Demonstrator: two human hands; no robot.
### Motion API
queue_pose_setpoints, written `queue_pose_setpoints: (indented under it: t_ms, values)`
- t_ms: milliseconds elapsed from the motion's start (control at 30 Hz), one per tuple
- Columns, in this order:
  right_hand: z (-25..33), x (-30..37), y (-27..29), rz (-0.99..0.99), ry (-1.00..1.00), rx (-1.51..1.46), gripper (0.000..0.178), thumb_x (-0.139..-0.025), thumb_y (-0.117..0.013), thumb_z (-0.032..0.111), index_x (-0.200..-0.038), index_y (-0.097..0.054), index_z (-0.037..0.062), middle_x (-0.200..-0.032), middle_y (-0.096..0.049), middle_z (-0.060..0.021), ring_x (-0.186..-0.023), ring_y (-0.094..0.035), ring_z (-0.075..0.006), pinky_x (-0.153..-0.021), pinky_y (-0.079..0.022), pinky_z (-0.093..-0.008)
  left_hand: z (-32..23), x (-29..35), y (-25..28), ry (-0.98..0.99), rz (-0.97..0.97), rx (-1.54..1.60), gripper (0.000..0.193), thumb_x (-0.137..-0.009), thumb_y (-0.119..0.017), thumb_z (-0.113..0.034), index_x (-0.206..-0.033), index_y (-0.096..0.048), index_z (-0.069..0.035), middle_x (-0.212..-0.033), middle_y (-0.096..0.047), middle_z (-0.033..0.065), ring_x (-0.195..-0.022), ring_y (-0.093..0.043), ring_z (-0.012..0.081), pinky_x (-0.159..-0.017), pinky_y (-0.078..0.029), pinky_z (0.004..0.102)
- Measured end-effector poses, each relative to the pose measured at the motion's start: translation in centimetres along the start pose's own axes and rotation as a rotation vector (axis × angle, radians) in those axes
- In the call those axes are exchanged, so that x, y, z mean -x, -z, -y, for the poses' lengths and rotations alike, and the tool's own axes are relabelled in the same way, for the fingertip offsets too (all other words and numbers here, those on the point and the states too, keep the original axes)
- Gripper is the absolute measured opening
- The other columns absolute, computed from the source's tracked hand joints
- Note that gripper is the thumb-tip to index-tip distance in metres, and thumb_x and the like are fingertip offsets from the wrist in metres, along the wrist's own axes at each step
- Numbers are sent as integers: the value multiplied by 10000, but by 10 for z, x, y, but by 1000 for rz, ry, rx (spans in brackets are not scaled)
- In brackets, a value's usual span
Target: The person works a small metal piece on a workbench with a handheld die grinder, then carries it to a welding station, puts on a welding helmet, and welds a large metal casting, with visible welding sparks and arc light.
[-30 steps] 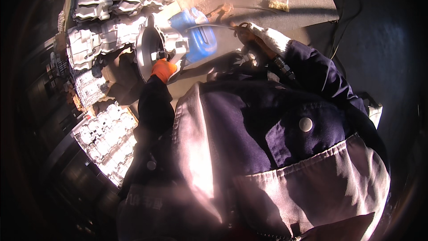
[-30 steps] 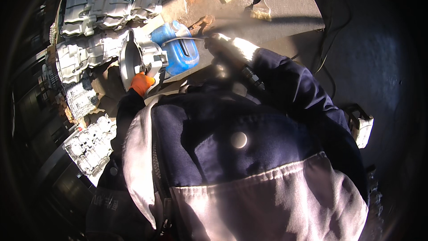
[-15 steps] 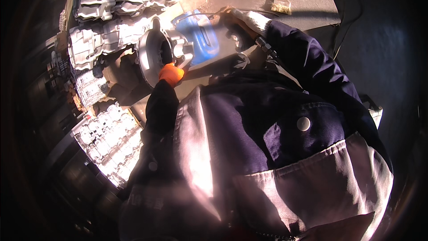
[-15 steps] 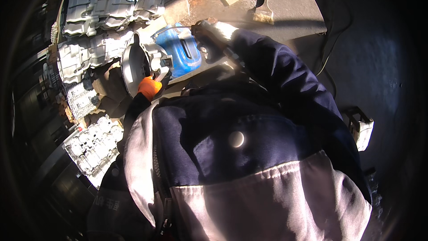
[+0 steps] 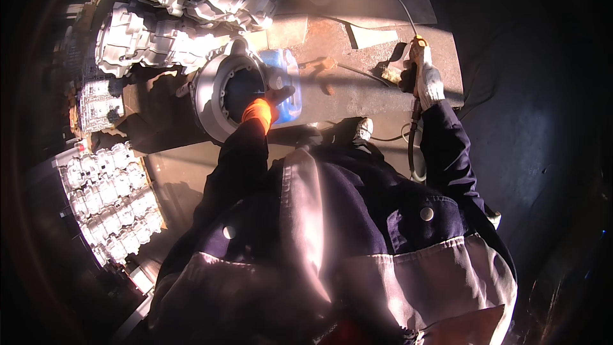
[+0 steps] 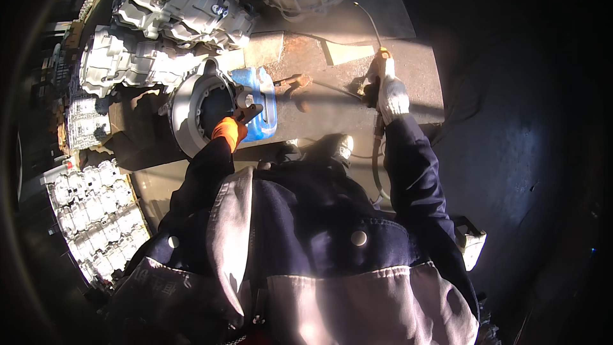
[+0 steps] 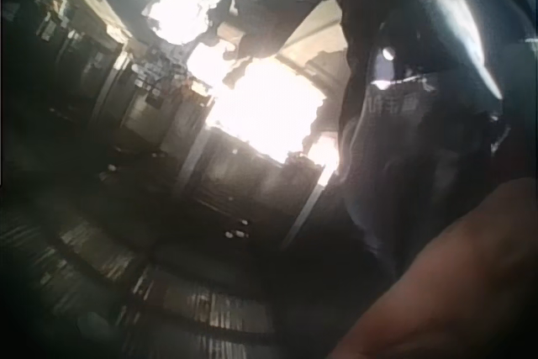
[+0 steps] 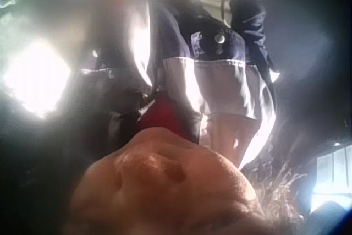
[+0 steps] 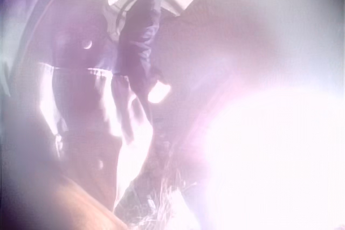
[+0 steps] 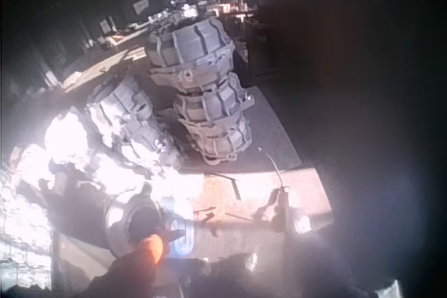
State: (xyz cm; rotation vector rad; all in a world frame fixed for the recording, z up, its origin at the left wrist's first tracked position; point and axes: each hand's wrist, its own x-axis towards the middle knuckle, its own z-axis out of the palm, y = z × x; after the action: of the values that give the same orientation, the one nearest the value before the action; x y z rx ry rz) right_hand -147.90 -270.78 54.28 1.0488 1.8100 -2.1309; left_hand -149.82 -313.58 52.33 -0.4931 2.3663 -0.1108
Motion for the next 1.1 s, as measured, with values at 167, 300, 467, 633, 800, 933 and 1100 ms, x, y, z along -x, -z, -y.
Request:
queue_pose_setpoints:
  t_ms: [167,300,467,633,800,933,1100]
  values:
    - [35,66,21,453,-66,-139,672,-969,-493,609,-1322,-488,37,-953,-643,-122,-697,-677,-268,-669,-586,-461,-7,-13,35,-234,-60,283,485,-769,-673,-397,-1017,-722,17,-983,-689,280,-996,-664,437,-844,-526,449]
    - [42,153,-21,615,-209,89,721,-976,-450,642,-1410,-412,67,-1069,-628,-150,-749,-681,-271,-703,-581,-446,21,-44,60,-482,103,309,684,-813,-653,-594,-1132,-691,10,-1111,-675,277,-1108,-634,396,-934,-471,426]
    - [47,140,-87,531,-132,132,704,-978,-454,636,-1382,-425,60,-1042,-627,-144,-739,-673,-263,-696,-573,-435,114,-86,84,-182,-633,759,785,-783,-749,-435,-1383,-474,-10,-1334,-586,216,-1246,-543,380,-1043,-423,429]
    - [57,117,-147,455,-70,136,688,-980,-458,629,-1354,-438,52,-1016,-625,-139,-729,-666,-254,-688,-565,-425,194,-158,89,123,-428,437,1088,-748,-768,-514,-1564,-205,-66,-1543,-384,211,-1425,-392,305,-1153,-341,408]
    - [47,122,-200,455,-84,154,673,-981,-462,623,-1326,-450,45,-989,-623,-134,-719,-658,-246,-681,-557,-414,219,-191,69,9,-129,504,955,-718,-785,-469,-1478,-403,-35,-1545,-395,190,-1406,-421,313,-1138,-368,366]
    - [47,117,-240,496,-66,183,662,-983,-465,618,-1304,-460,39,-968,-621,-129,-711,-652,-240,-675,-551,-405,220,-193,69,10,-110,519,634,-714,-734,-458,-1157,-684,-6,-1286,-615,253,-1235,-571,375,-1054,-450,423]
    - [54,104,-275,576,-7,232,649,-985,-468,612,-1276,-473,32,-941,-619,-124,-701,-645,-231,-668,-543,-394,236,-159,70,4,-273,563,674,-695,-737,-480,-1139,-688,24,-1254,-626,277,-1197,-601,381,-1010,-482,440]
